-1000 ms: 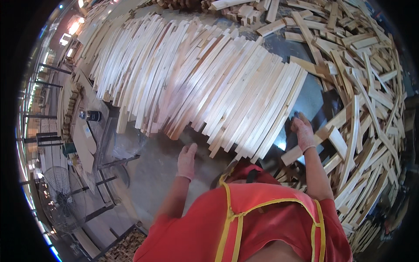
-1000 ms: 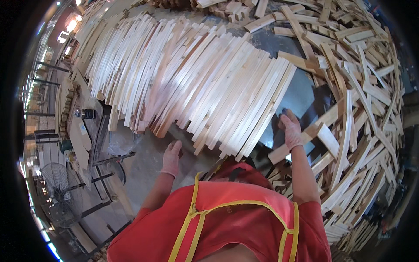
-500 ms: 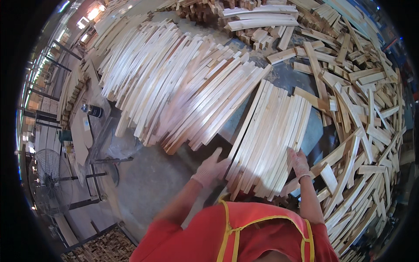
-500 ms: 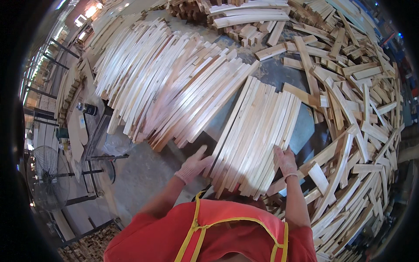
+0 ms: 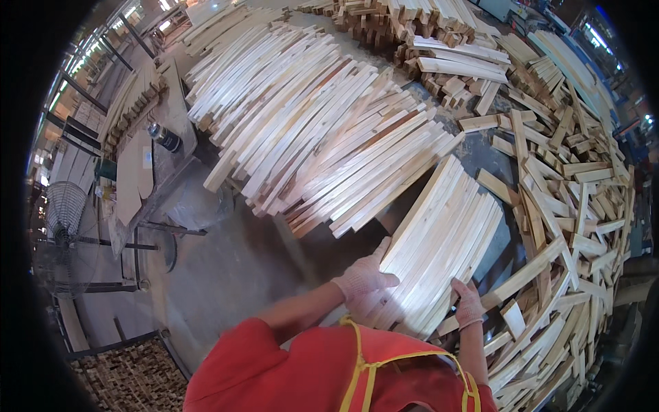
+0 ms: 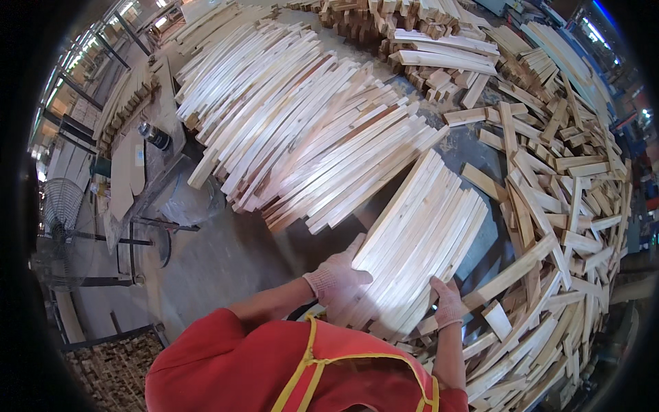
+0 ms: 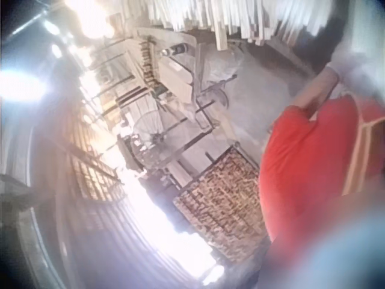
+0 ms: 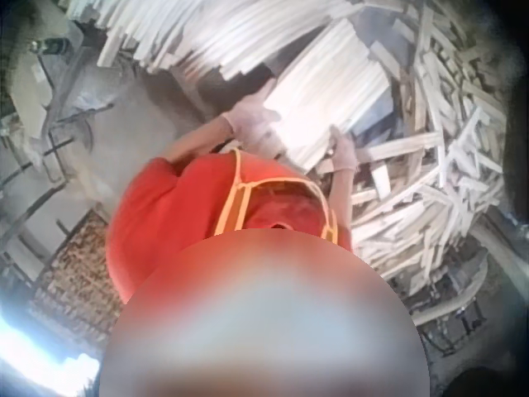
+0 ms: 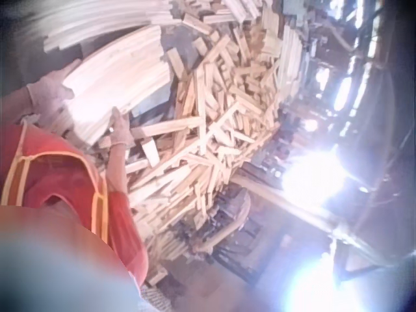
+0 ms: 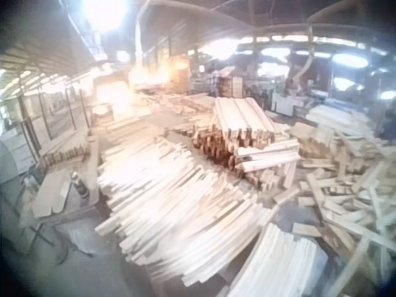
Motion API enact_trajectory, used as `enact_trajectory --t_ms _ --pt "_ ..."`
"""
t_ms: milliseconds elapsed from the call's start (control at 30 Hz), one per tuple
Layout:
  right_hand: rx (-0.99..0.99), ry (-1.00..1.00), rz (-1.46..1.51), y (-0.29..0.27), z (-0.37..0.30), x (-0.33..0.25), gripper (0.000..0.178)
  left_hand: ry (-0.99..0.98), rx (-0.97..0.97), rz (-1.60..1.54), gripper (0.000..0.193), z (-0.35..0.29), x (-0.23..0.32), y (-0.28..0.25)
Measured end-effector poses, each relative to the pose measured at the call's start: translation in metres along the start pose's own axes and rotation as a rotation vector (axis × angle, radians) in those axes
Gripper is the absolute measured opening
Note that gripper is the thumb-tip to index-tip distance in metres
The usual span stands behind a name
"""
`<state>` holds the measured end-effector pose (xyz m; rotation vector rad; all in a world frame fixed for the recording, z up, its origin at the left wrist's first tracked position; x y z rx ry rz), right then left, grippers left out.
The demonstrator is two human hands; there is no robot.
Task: The person gathers loose wooden planks from a large pile on a metal table and arranges them into a neat, aligned stack. They repeatedly pick up individual pieces or small bundles, align them with the growing stack, and place them down, maintaining a consistent orientation throughout the process.
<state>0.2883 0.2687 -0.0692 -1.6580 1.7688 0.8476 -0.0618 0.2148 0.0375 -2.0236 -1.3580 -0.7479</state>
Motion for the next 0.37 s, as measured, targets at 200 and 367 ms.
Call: enact_trajectory --t_ms 200,367 --pt "-0.102 -0.212 -0.113 0.066 -0.056 -0.051 0.017 0.222 0.227 0.242 0.11 -0.077 0.021 -0.035" --pt "-0.417 -0.239 0.158 0.106 -0.077 -0.063 0.014 0.321 0.374 0.188 0.113 -0.177 0.015 -0.042"
Point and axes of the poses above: each hand's wrist, its own z-axis towards the middle knuckle, its own y-axis out of the palm, x = y × z, the point moved 7 cm from there along z, towards the middle knuckle, and after that the axes turned 1 degree about -x, right-handed, at the moved point
